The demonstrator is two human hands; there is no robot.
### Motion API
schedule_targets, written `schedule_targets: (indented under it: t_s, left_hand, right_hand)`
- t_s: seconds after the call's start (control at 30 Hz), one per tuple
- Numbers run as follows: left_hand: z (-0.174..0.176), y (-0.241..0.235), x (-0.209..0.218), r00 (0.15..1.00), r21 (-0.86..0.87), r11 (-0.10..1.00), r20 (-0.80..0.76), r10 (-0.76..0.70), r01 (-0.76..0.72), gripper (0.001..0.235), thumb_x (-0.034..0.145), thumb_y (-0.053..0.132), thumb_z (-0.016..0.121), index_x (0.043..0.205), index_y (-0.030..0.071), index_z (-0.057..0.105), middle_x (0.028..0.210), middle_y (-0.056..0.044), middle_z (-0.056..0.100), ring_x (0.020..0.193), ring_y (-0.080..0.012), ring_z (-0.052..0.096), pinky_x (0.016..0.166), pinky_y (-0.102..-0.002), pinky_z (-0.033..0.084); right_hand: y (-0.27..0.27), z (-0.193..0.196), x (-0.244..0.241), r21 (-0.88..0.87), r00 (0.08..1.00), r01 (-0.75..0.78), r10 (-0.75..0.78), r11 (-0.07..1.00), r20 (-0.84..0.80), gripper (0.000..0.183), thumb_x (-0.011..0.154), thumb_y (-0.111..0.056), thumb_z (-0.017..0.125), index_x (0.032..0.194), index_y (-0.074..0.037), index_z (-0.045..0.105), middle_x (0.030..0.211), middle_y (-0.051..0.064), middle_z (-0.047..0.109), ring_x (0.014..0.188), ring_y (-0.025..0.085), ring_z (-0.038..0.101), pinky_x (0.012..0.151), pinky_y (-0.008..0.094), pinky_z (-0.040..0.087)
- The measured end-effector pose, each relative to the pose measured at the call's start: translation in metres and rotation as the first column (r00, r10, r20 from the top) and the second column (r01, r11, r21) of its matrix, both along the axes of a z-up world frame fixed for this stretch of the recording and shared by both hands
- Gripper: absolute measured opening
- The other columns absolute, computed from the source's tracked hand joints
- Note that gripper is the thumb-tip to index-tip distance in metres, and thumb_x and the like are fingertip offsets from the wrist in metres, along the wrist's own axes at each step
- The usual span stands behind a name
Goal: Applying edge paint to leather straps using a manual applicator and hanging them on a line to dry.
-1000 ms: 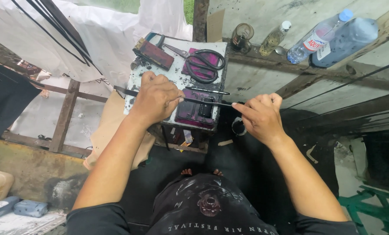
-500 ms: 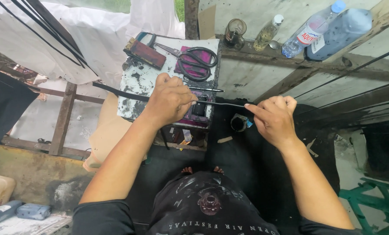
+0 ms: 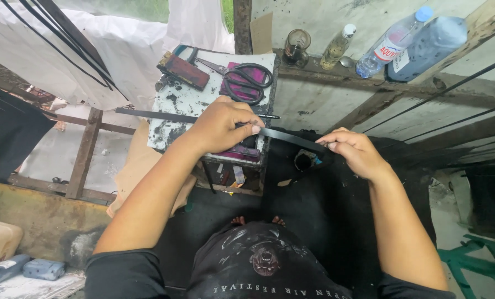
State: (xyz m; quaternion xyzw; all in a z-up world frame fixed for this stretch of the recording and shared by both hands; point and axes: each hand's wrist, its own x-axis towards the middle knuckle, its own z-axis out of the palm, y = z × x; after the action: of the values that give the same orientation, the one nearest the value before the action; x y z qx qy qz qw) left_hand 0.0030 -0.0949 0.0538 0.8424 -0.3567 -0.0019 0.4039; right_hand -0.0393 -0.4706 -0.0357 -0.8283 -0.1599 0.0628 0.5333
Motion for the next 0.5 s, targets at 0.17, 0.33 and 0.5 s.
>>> schedule_targets:
  t_s: [0.17, 0.33, 0.5]
  left_hand:
    - [0.003, -0.017, -0.003, 0.999, 0.002, 1.0, -0.039, -0.013, 0.013, 0.012, 0.094, 0.025, 0.071, 0.097, 0.017, 0.08, 0.091, -0.001, 0.078, 0.087, -0.0266, 0.069, 0.09, -0.035, 0.044]
    - [0.016, -0.02, -0.01, 0.998, -0.03, 0.999, -0.065, -0.02, 0.018, 0.011, 0.094, 0.024, 0.071, 0.098, 0.019, 0.08, 0.094, -0.002, 0.078, 0.088, -0.0306, 0.068, 0.088, -0.037, 0.046]
    - [0.024, 0.015, -0.015, 0.989, 0.055, 0.997, -0.137, 0.063, -0.056, 0.016, 0.092, 0.014, 0.07, 0.105, 0.013, 0.08, 0.096, -0.008, 0.079, 0.09, -0.0346, 0.069, 0.093, -0.041, 0.046]
  right_hand:
    - [0.04, 0.036, -0.004, 0.257, 0.993, 0.014, 0.017, 0.966, -0.118, 0.026, 0.088, -0.003, 0.059, 0.106, 0.004, 0.077, 0.089, 0.013, 0.072, 0.09, 0.02, 0.063, 0.09, 0.038, 0.048]
    - [0.057, 0.058, 0.005, 0.186, 0.996, -0.093, 0.093, 0.978, 0.008, 0.024, 0.086, 0.002, 0.07, 0.109, 0.004, 0.078, 0.089, 0.012, 0.073, 0.091, 0.019, 0.065, 0.089, 0.037, 0.05]
    - [0.07, 0.075, 0.008, -0.093, 0.949, -0.14, 0.161, 0.986, 0.273, 0.021, 0.089, -0.002, 0.073, 0.109, -0.002, 0.08, 0.081, 0.006, 0.072, 0.086, 0.023, 0.064, 0.091, 0.035, 0.042]
